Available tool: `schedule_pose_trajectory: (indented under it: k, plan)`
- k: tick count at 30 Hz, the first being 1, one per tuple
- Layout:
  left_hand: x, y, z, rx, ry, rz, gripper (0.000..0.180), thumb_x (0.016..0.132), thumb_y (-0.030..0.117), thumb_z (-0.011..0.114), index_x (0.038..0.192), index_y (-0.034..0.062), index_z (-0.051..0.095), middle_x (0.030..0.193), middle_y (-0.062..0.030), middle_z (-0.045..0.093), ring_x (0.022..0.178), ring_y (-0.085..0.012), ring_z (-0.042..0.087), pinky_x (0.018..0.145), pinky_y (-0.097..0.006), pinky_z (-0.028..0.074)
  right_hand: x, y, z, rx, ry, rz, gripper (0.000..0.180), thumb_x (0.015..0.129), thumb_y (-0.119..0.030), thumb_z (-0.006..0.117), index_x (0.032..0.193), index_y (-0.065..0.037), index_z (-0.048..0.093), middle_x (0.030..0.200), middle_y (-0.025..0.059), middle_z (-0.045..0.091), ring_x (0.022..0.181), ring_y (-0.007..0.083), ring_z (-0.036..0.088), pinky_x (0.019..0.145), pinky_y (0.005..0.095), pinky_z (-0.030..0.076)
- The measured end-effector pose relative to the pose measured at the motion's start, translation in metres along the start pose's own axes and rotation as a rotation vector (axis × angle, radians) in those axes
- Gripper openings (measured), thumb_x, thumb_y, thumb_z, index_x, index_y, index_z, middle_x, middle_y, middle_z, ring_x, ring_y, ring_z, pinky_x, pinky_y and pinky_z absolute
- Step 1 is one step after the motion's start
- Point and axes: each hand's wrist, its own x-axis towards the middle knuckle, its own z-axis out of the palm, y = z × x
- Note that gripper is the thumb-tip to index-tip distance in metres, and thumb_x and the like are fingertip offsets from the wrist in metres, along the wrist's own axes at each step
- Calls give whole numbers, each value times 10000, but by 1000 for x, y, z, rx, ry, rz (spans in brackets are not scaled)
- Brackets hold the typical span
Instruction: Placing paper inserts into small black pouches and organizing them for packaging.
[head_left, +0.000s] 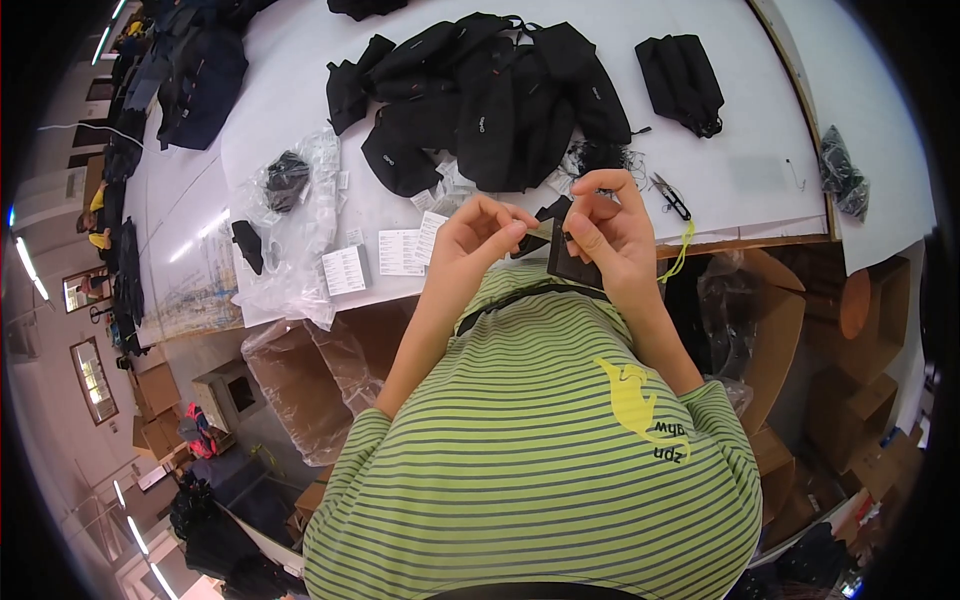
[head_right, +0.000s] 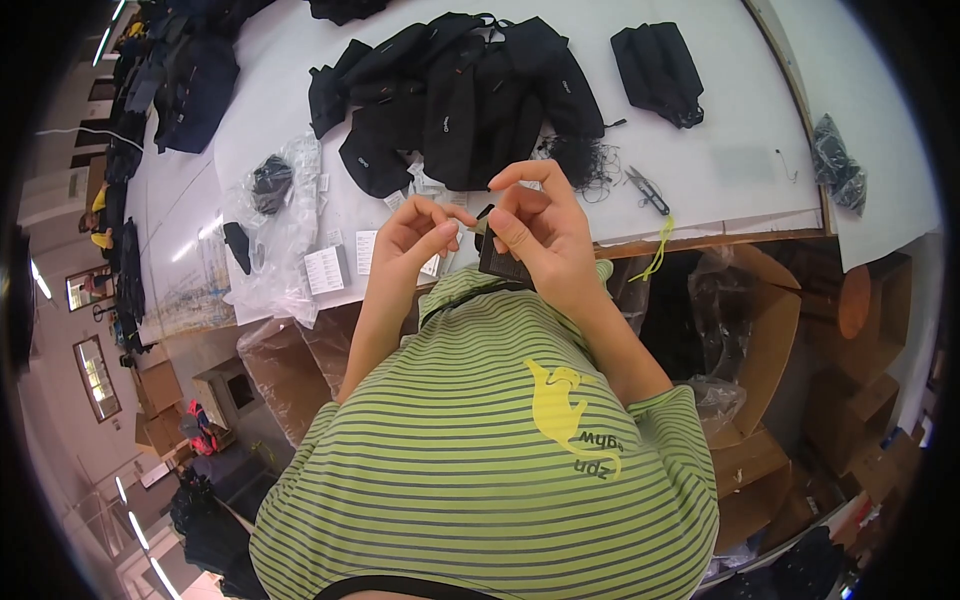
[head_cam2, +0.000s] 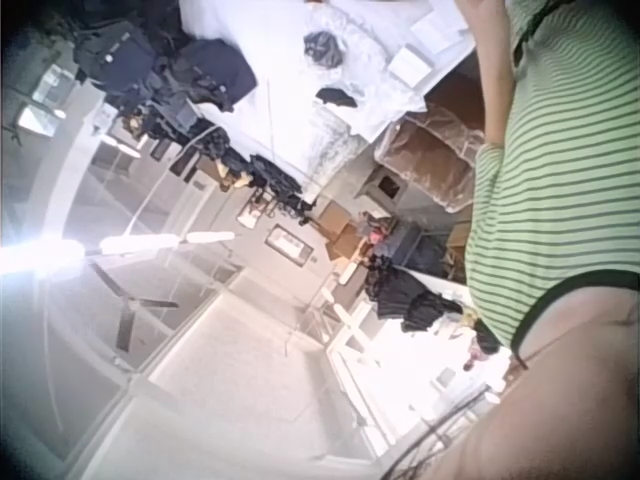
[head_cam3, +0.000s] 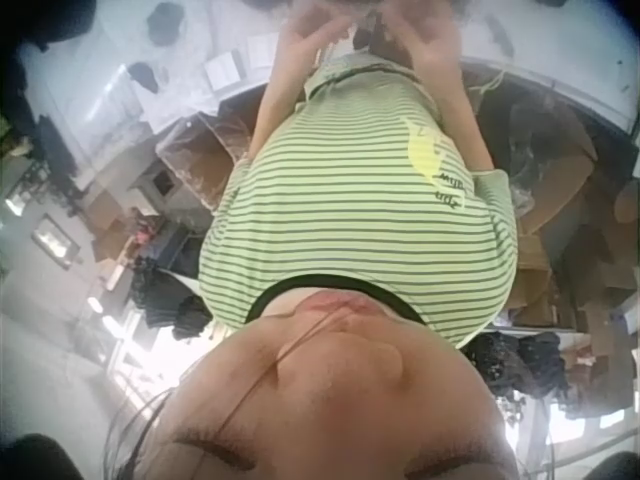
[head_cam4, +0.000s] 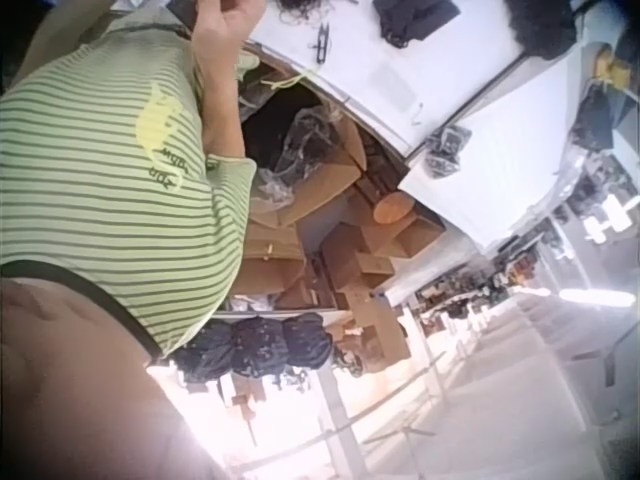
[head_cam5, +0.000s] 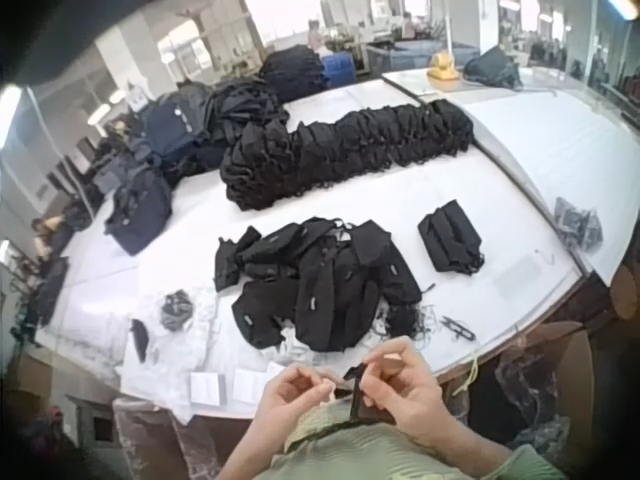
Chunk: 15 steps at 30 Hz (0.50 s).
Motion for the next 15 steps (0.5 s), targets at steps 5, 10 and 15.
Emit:
schedule_pose_trajectory:
  k: [5,10,15]
  plan:
    - [2,-1,-4,-8,9,-2,84,852,91,628,831,43,563,932,-58,624,776,-81,541,708,-221,421,4,-7,-4,-8,1,-9,263,894,-77,583,1120,-72,449,738,-11,516,639,48,502,549,162,345]
    - [16,-38,-17,27,92,-14,105,861,135,622,884,36,599,956,-54,624,776,-82,537,719,-219,413,9,-8,-4,45,-18,-2,275,892,-72,582,1131,-71,446,747,-8,518,636,48,504,550,163,346]
    - [13,-93,-21,91,-35,-193,215,860,146,615,1045,43,584,1017,-64,610,874,-121,557,780,-249,429,17,-10,3,113,-152,58,291,890,-76,587,1142,-64,442,729,-8,497,633,48,477,541,172,334]
